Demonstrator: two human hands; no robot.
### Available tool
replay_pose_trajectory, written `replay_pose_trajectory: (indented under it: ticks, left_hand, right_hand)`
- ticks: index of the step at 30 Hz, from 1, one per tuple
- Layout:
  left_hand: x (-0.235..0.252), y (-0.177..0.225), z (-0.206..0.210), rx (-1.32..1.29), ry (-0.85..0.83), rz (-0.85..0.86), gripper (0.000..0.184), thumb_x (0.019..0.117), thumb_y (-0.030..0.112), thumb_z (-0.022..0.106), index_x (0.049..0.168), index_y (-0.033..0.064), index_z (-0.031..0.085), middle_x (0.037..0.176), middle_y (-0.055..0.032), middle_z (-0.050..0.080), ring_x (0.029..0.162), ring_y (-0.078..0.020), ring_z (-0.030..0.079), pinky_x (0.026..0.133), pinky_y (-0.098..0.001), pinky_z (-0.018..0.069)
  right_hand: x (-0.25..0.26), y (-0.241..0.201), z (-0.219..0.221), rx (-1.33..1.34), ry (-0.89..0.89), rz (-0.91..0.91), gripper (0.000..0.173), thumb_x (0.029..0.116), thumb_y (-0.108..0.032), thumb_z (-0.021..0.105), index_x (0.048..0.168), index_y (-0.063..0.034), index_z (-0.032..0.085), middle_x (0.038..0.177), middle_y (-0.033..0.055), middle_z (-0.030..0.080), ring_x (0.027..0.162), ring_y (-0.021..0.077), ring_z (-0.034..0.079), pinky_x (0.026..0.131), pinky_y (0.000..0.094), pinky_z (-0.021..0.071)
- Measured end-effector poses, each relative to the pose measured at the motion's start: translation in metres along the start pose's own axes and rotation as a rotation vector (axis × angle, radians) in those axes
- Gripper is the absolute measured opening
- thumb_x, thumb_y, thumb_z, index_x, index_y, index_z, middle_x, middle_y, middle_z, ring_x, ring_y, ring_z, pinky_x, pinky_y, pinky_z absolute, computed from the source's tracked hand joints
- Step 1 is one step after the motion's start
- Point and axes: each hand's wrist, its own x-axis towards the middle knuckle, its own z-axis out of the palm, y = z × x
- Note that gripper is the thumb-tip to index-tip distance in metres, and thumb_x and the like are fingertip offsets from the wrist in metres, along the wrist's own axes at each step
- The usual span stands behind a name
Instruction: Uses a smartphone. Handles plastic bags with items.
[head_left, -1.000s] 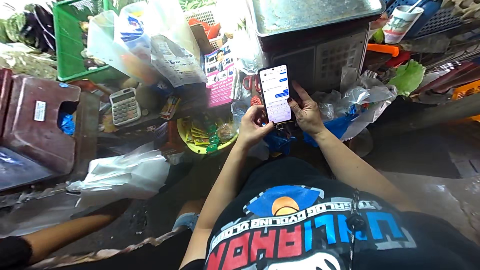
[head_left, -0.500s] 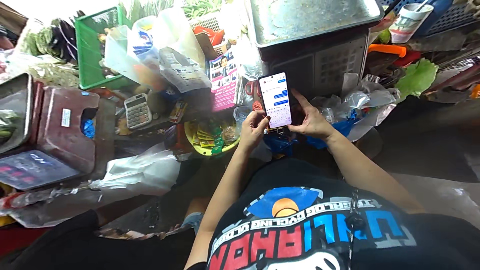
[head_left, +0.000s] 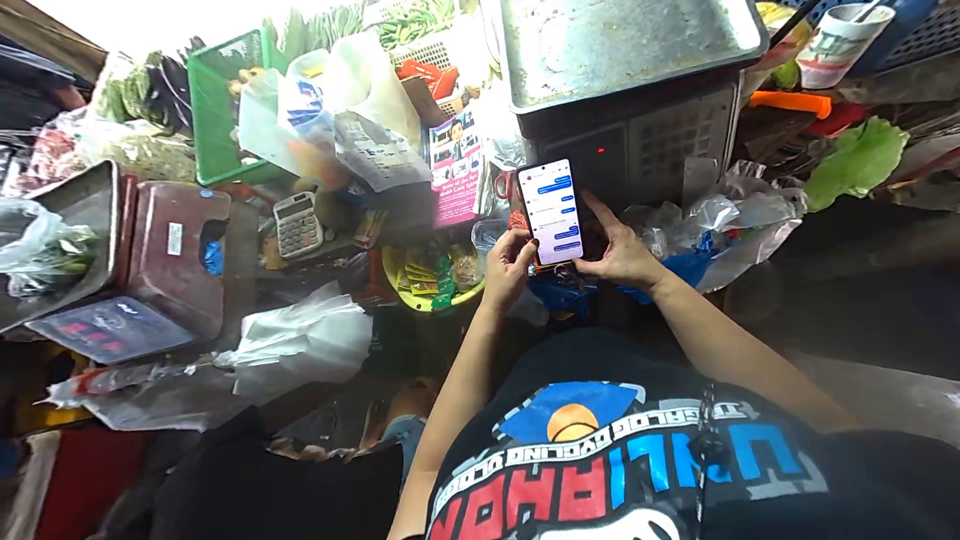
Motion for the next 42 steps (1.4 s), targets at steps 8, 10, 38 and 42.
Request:
replay_pose_trajectory:
  ticks: [8,10,38,42]
  left_hand:
    - [0.002,-0.003,0.004,-0.014,0.031,0.035,0.021,0.1026,0.013,0.052,0.112,0.0006,0.066,0.096,-0.0039,0.066,0.079,-0.0059,0.062,0.073,-0.0244,0.0545]
    - [0.001,-0.002,0.005,-0.005,0.040,0.041,0.021,0.1029,0.013,0.052,0.112,0.0008,0.066,0.096,-0.0037,0.065,0.079,-0.0055,0.062,0.073,-0.0238,0.0542]
    - [-0.005,0.002,0.003,0.076,0.049,-0.005,0.022,0.1081,0.020,0.051,0.108,0.0079,0.069,0.095,-0.0033,0.063,0.077,-0.0081,0.062,0.071,-0.0261,0.0554]
    - [-0.002,-0.002,0.003,0.063,0.051,0.024,0.021,0.1075,0.017,0.051,0.106,0.0070,0.070,0.096,-0.0034,0.064,0.078,-0.0084,0.062,0.072,-0.0261,0.0553]
  right_hand:
    - [0.000,-0.001,0.000,0.011,0.007,-0.016,0.108,0.0748,0.000,0.083,0.163,-0.0131,0.022,0.113,0.0086,0.071,0.097,0.0103,0.071,0.088,0.0289,0.0603]
    - [0.000,0.000,0.001,0.030,0.001,-0.023,0.108,0.0749,0.000,0.082,0.163,-0.0122,0.021,0.112,0.0083,0.071,0.096,0.0096,0.072,0.087,0.0274,0.0605]
    - [-0.003,0.000,-0.005,-0.013,-0.027,-0.063,0.113,0.0757,-0.005,0.085,0.165,-0.0224,0.018,0.113,0.0057,0.072,0.093,0.0114,0.072,0.082,0.0313,0.0626]
    - [-0.006,-0.002,-0.007,-0.063,0.009,-0.078,0.106,0.0771,-0.009,0.084,0.163,-0.0187,0.023,0.115,0.0075,0.072,0.098,0.0124,0.072,0.088,0.0323,0.0616]
